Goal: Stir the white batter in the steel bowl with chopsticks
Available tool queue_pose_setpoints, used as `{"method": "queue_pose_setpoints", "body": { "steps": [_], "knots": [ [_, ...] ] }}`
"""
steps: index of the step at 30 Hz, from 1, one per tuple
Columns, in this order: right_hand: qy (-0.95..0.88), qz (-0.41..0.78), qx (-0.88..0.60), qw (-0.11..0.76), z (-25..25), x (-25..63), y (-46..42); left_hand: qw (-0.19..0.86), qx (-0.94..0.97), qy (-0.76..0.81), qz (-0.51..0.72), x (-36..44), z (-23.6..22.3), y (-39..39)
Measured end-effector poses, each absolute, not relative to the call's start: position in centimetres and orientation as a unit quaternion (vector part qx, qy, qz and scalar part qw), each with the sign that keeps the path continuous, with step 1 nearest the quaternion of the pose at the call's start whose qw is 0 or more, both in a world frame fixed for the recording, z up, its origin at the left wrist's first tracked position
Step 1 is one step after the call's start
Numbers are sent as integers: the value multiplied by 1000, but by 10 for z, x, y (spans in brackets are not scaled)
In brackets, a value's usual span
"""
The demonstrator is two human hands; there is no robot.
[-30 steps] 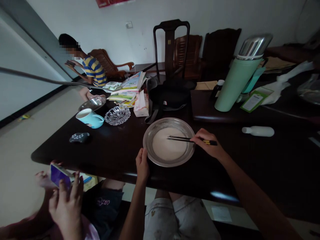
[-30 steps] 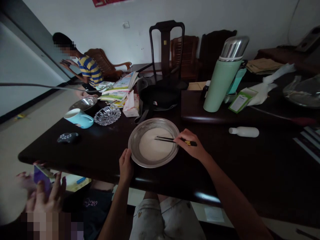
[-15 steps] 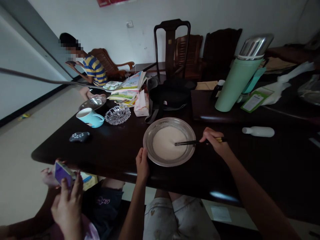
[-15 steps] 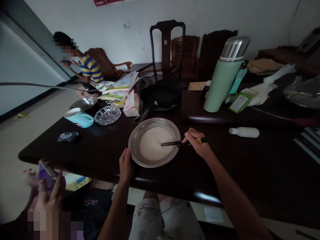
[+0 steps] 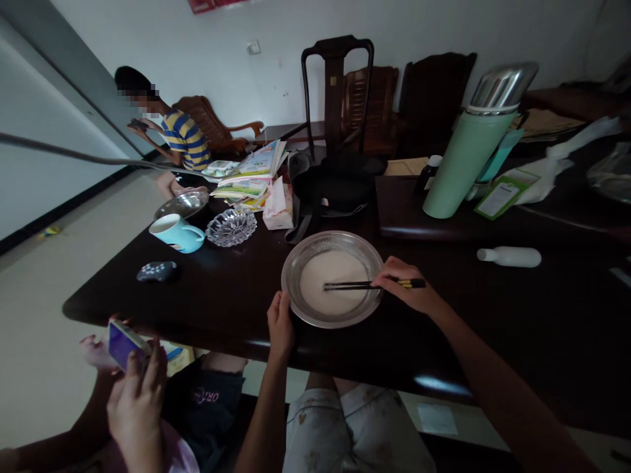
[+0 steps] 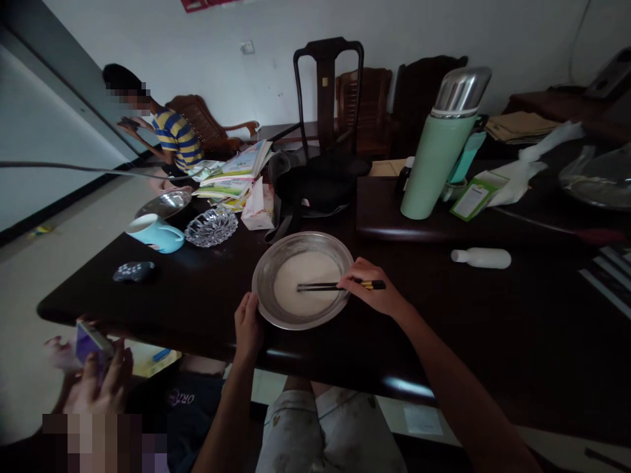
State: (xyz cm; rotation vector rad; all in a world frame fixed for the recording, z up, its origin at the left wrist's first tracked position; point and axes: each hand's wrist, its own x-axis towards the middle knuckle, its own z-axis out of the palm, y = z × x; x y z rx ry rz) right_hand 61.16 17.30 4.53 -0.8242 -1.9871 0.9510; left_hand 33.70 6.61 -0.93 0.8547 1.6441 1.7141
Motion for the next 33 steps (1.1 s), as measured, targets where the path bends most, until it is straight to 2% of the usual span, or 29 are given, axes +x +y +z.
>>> {"method": "queue_pose_setpoints", "body": {
  "steps": [3, 6, 9, 11, 14, 17, 20, 22, 25, 28, 30, 33],
  "knots": [
    [-771, 330, -350, 418, 45, 613, 175, 306, 326, 618, 646, 336, -11, 66],
    [-731, 361, -368, 448, 44, 619, 177, 312, 327, 616, 645, 336, -12, 67],
    [-760, 389, -334, 399, 43, 617, 175, 302, 328, 624, 642, 337, -11, 66],
    [-790, 364, -319, 377, 43, 613, 174, 294, 328, 628, 641, 337, -9, 66],
    [-772, 328, -353, 415, 43, 614, 176, 295, 331, 630, 638, 339, -6, 66],
    [-730, 360, -372, 447, 42, 619, 176, 293, 337, 632, 633, 340, -4, 66],
    [-758, 391, -332, 403, 43, 617, 175, 295, 334, 629, 637, 339, -5, 66],
    [-784, 371, -321, 381, 43, 613, 174, 299, 331, 624, 642, 339, -7, 66],
    [-763, 337, -363, 416, 43, 614, 175, 302, 327, 622, 645, 338, -9, 66],
    [-721, 371, -383, 442, 43, 618, 176, 306, 326, 625, 639, 338, -10, 66],
    [-738, 395, -360, 412, 43, 617, 175, 306, 327, 625, 639, 338, -10, 66],
    [-784, 366, -332, 376, 44, 612, 174, 298, 325, 627, 642, 337, -11, 66]
  ]
}}
